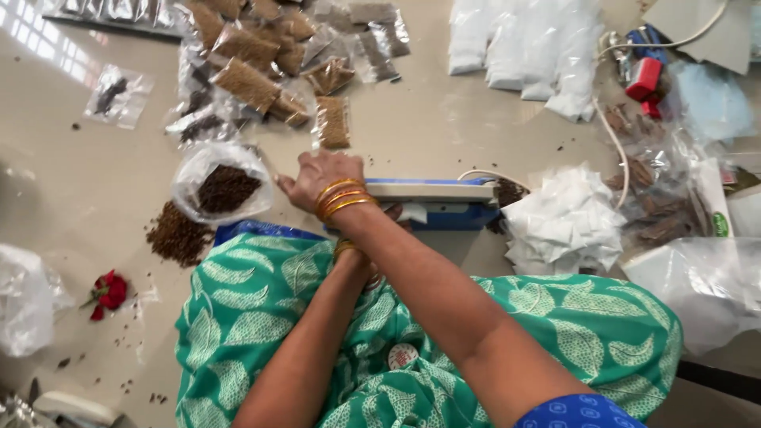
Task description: The person manually seals small plastic pouches containing powder and seeds using a heat-sealing machine on the floor.
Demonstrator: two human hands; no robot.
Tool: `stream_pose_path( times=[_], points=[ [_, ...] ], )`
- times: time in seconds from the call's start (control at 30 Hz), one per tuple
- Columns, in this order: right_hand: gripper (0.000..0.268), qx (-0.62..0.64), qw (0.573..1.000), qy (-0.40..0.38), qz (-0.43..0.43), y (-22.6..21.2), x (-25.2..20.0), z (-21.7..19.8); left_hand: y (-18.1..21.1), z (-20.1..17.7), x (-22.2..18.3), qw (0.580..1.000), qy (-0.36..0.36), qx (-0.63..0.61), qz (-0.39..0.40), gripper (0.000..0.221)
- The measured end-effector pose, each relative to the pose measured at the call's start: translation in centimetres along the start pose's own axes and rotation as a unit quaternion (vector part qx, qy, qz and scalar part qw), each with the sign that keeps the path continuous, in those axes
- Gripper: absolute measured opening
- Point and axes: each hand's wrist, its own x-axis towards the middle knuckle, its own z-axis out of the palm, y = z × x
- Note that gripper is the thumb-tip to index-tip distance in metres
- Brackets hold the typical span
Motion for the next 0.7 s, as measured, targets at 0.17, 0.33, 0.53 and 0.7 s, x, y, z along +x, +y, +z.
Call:
stream_pose_path(
  times=[0.17, 0.33, 0.53, 0.7],
  points=[
    [0.064, 0.055, 0.998, 0.013, -0.02, 0.4, 0.6, 1.6, 0.3, 0.7, -0.2, 0.992, 0.115, 0.03, -0.032, 0.05],
    [0.066, 0.087, 0.995, 0.054, -0.014, 0.9, 0.4, 2.3, 1.1, 0.8, 0.1, 0.994, 0.105, 0.037, -0.006, 0.051],
    [0.075, 0.129, 0.988, 0.085, -0.019, 1.2, -1.9, 0.5, 2.0, -0.2, 0.5, 0.997, 0.056, 0.054, -0.027, 0.047],
    [0.085, 0.199, 0.975, 0.084, -0.054, 5.0, -0.7, 3.0, -0.1, -5.4, 6.4, 0.995, 0.095, -0.009, 0.029, 0.039]
  ],
)
